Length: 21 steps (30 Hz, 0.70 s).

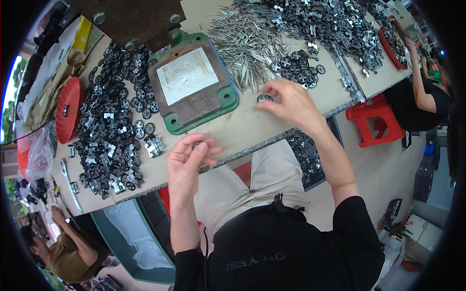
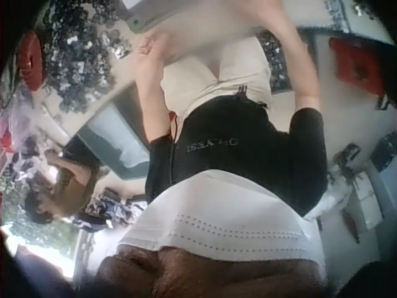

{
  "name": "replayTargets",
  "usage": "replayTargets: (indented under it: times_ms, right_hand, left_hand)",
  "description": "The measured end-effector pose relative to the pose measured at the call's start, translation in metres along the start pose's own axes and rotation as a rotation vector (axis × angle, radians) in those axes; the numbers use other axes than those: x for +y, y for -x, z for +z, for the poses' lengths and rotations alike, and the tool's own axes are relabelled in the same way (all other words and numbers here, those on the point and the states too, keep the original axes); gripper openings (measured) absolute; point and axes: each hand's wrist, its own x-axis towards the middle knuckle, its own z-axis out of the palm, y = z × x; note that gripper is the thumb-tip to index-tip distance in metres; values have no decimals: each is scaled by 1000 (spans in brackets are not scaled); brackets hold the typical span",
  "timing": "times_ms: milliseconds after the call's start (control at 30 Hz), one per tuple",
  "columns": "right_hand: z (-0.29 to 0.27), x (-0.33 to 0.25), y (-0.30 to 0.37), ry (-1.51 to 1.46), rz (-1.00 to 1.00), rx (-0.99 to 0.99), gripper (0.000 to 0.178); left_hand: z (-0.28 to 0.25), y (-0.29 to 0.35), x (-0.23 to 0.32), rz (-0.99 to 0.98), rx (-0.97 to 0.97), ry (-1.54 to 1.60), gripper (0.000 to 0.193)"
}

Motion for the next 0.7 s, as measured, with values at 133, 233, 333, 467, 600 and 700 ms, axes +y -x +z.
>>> replayTargets:
  times_ms: [133,233,333,467,600,700]
  right_hand:
    - [11,-14,11,-153,-87,-44,26]
    - [6,-9,-3,-88,4,113,25]
    - [5,7,-29,23,16,231,23]
    - [0,-3,-35,244,140,27,19]
    - [1,2,-35,196,154,-96,17]
    - [3,6,-32,113,82,-24,13]
  left_hand:
    - [12,-3,-14,-99,-37,222,36]
    - [19,-3,-15,-167,-45,422,39]
    - [19,-5,-18,-189,-75,396,42]
    - [20,-4,-22,-158,-88,347,43]
    - [19,-4,-27,-151,-164,426,41]
    - [15,-6,-37,-148,-194,496,39]
